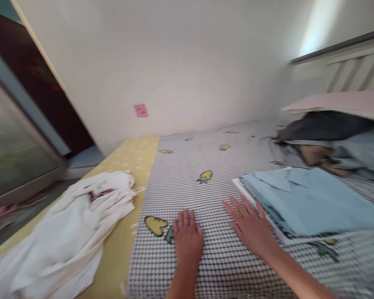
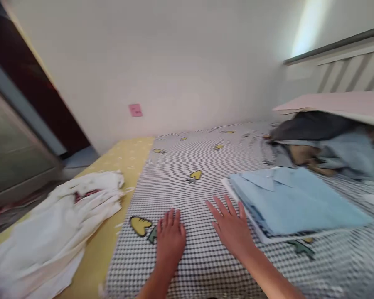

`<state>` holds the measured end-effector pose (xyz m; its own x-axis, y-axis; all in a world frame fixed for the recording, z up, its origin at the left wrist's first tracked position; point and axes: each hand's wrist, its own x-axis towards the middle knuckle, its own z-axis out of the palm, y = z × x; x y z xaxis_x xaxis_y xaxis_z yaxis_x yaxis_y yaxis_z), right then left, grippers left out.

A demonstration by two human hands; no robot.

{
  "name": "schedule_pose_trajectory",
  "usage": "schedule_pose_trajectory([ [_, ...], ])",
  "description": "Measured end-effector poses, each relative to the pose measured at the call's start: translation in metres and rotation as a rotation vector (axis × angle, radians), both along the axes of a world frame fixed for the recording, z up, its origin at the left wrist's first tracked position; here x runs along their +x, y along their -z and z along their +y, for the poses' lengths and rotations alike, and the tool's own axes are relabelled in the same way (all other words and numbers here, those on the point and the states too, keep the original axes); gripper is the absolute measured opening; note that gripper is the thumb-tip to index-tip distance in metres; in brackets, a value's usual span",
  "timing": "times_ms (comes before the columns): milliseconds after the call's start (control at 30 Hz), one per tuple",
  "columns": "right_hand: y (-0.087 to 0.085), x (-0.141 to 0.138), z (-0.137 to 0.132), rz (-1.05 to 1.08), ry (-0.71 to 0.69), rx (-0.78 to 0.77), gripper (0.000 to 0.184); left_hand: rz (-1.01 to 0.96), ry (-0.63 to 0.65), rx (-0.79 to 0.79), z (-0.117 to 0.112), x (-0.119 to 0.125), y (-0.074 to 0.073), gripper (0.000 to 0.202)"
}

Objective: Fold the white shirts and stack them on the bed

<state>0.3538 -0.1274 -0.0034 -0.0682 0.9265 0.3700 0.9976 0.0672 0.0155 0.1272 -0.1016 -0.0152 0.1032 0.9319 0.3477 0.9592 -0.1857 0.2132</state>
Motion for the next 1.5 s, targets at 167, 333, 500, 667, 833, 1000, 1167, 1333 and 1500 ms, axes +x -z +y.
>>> schedule_pose_trajectory([
  [167,0.064,-0.098,-0.031,0.111,-0.081,0.067,0.057,-0.112,0.015,-0.089,-0.004,0.002,0.003,0.053],
  [333,0.068,-0.124,-0.045,0.167,-0.1,0.254,0.064,-0.17,0.04,-0.163,-0.005,0.0,0.002,0.055],
  [500,0.067,-0.117,-0.047,0.148,-0.147,0.231,0.066,-0.246,0.106,-0.263,-0.014,-0.006,-0.009,0.062],
  [667,0.07,-0.113,-0.044,0.143,-0.072,0.083,0.064,-0.262,0.186,-0.248,-0.039,-0.024,-0.013,0.063],
  [833,0.062,-0.114,-0.041,0.177,0.009,-0.03,0.065,-0.021,0.303,-0.162,-0.044,-0.084,-0.024,0.053],
  [1000,0.066,-0.11,-0.038,0.24,-0.029,-0.051,0.067,0.151,-0.028,0.022,-0.038,-0.209,-0.054,0.054],
  [1167,0.074,-0.108,-0.034,0.288,-0.071,0.003,0.069,0.13,-0.388,0.119,-0.076,-0.31,-0.05,0.039],
  [1333,0.081,-0.109,-0.028,0.293,-0.083,0.053,0.069,0.071,-0.415,0.143,-0.121,-0.318,-0.022,0.023],
  [1500,0.086,-0.106,-0.023,0.275,-0.049,0.009,0.069,-0.038,-0.437,0.253,-0.143,-0.268,0.01,0.025],
])
